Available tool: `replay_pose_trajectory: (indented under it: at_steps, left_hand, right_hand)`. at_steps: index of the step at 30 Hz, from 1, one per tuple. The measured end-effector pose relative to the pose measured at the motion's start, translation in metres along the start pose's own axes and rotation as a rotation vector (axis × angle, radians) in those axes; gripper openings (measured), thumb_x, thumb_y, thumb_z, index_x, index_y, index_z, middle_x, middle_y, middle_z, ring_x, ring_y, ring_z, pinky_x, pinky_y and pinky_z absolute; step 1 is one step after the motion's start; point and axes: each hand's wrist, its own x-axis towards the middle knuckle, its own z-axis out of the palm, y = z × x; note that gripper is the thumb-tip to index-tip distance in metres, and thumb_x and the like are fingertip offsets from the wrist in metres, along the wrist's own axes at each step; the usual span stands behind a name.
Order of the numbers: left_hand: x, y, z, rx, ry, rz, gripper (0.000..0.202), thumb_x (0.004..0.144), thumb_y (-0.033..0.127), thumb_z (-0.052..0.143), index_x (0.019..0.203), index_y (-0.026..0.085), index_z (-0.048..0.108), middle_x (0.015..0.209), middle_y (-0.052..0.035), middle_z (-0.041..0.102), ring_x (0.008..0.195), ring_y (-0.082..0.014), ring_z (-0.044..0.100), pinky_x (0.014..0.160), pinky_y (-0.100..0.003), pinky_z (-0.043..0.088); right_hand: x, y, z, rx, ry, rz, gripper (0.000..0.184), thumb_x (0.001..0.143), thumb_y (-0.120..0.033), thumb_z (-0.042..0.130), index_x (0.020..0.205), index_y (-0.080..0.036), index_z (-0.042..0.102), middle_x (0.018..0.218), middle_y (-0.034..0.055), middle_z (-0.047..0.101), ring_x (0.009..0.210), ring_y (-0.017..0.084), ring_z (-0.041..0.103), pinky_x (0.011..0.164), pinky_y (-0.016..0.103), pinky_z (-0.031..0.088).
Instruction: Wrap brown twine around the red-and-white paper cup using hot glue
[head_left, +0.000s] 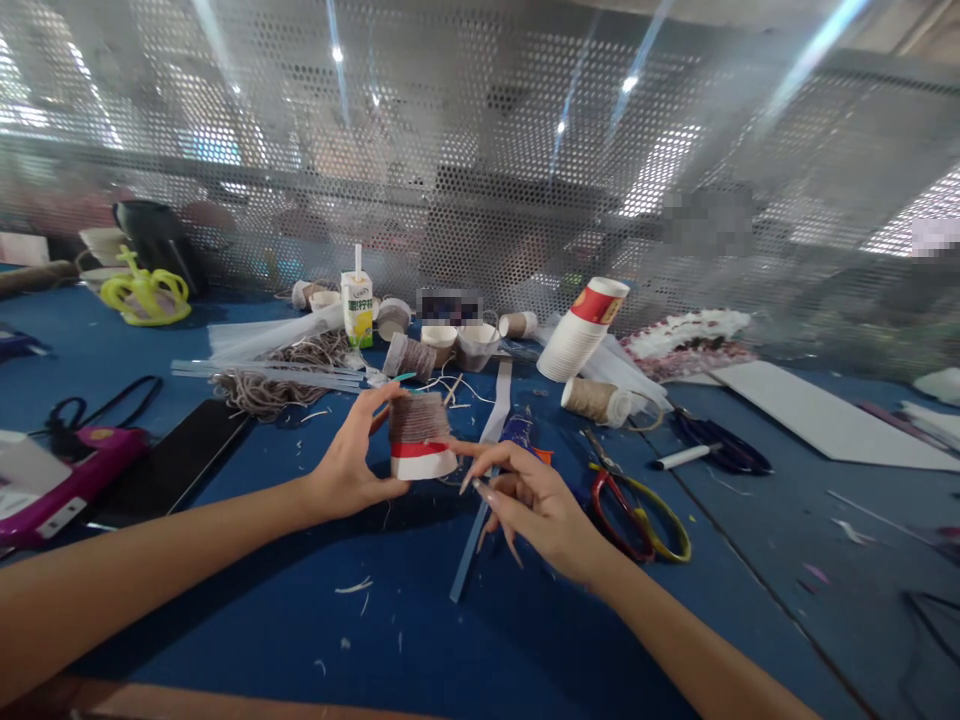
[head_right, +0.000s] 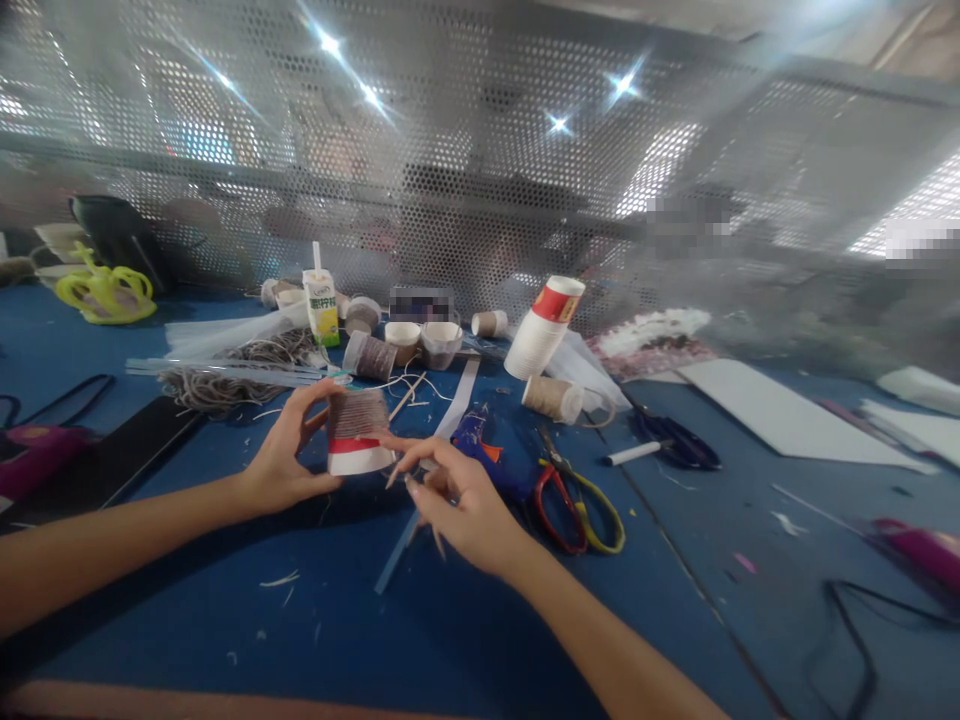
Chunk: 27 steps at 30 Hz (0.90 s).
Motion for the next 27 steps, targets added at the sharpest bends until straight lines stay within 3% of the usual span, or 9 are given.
replay_pose_trajectory:
  at_steps: [7,12,15,18,19,21,23,24,27]
  left_hand:
    - [-0.001,-0.002,0.000,-0.045,0.048,-0.024,0.084,0.064,0.019,0.073,0.137,0.028,0.031,0.128,-0.0114,0.040,0.124,-0.0295,0.045,0.102,-0.053,0.047]
    - [-0.003,-0.003,0.001,-0.124,0.053,-0.004,0.081,0.067,0.026,0.073,0.137,0.030,0.031,0.128,-0.0107,0.036,0.125,-0.0295,0.045,0.104,-0.052,0.046]
    - [-0.004,-0.006,0.001,-0.138,0.051,-0.016,0.082,0.067,0.030,0.075,0.136,0.032,0.031,0.129,-0.0106,0.035,0.126,-0.0302,0.043,0.105,-0.052,0.044]
    - [-0.005,-0.008,0.001,-0.145,0.045,-0.043,0.084,0.067,0.033,0.077,0.136,0.032,0.029,0.129,-0.0106,0.034,0.125,-0.0298,0.045,0.106,-0.052,0.044]
    - [-0.005,-0.008,0.001,-0.156,0.039,-0.049,0.085,0.067,0.034,0.077,0.136,0.032,0.029,0.129,-0.0106,0.034,0.124,-0.0296,0.045,0.105,-0.052,0.045]
    - [-0.004,-0.006,0.002,-0.188,0.020,-0.050,0.085,0.068,0.036,0.078,0.137,0.032,0.028,0.129,-0.0104,0.032,0.124,-0.0299,0.046,0.105,-0.051,0.045]
    - [-0.003,-0.003,0.001,-0.220,-0.012,-0.035,0.084,0.069,0.035,0.078,0.137,0.032,0.028,0.129,-0.0100,0.031,0.126,-0.0310,0.046,0.105,-0.050,0.046]
    - [-0.002,-0.001,0.001,-0.234,-0.035,-0.019,0.084,0.070,0.034,0.078,0.138,0.032,0.028,0.128,-0.0099,0.030,0.127,-0.0317,0.046,0.106,-0.050,0.045]
    - [0.001,0.005,0.000,-0.258,-0.137,0.051,0.085,0.072,0.031,0.077,0.140,0.033,0.027,0.129,-0.0103,0.030,0.131,-0.0327,0.043,0.107,-0.051,0.045]
  right_hand:
    - [0.005,0.000,-0.006,0.196,0.161,0.051,0.009,0.081,-0.026,0.060,0.080,-0.019,0.056,0.120,0.0087,0.065,0.033,-0.001,0.044,0.047,0.025,0.057]
    - [0.012,0.006,-0.009,0.365,0.274,0.250,0.008,0.076,-0.022,0.061,0.074,-0.018,0.054,0.091,0.0032,0.073,0.027,0.000,0.035,0.038,0.023,0.054]
    - [0.015,0.013,-0.013,0.357,0.369,0.290,0.009,0.073,-0.018,0.060,0.073,-0.019,0.051,0.066,-0.0026,0.068,0.026,0.002,0.033,0.034,0.022,0.050]
    - [0.012,0.015,-0.015,0.252,0.470,0.165,0.011,0.078,-0.020,0.060,0.083,-0.020,0.050,0.049,-0.0085,0.054,0.027,0.005,0.035,0.034,0.021,0.048]
    - [0.010,0.013,-0.014,0.204,0.477,0.095,0.015,0.079,-0.021,0.060,0.089,-0.020,0.050,0.056,-0.0071,0.058,0.029,0.005,0.037,0.035,0.021,0.048]
    - [0.006,0.007,-0.011,0.104,0.409,-0.054,0.031,0.080,-0.021,0.064,0.105,-0.023,0.046,0.094,0.0017,0.067,0.036,0.003,0.042,0.040,0.022,0.050]
    - [0.001,0.001,-0.006,0.006,0.256,-0.161,0.056,0.076,-0.018,0.069,0.121,-0.031,0.038,0.141,0.0095,0.044,0.044,0.000,0.045,0.042,0.023,0.050]
    - [0.000,-0.001,-0.004,-0.036,0.177,-0.184,0.068,0.074,-0.016,0.071,0.128,-0.035,0.033,0.152,0.0106,0.028,0.046,0.000,0.045,0.042,0.024,0.050]
    - [-0.002,-0.001,0.002,-0.124,0.026,-0.173,0.090,0.072,-0.016,0.074,0.141,-0.042,0.022,0.158,0.0110,0.007,0.052,0.002,0.050,0.044,0.027,0.052]
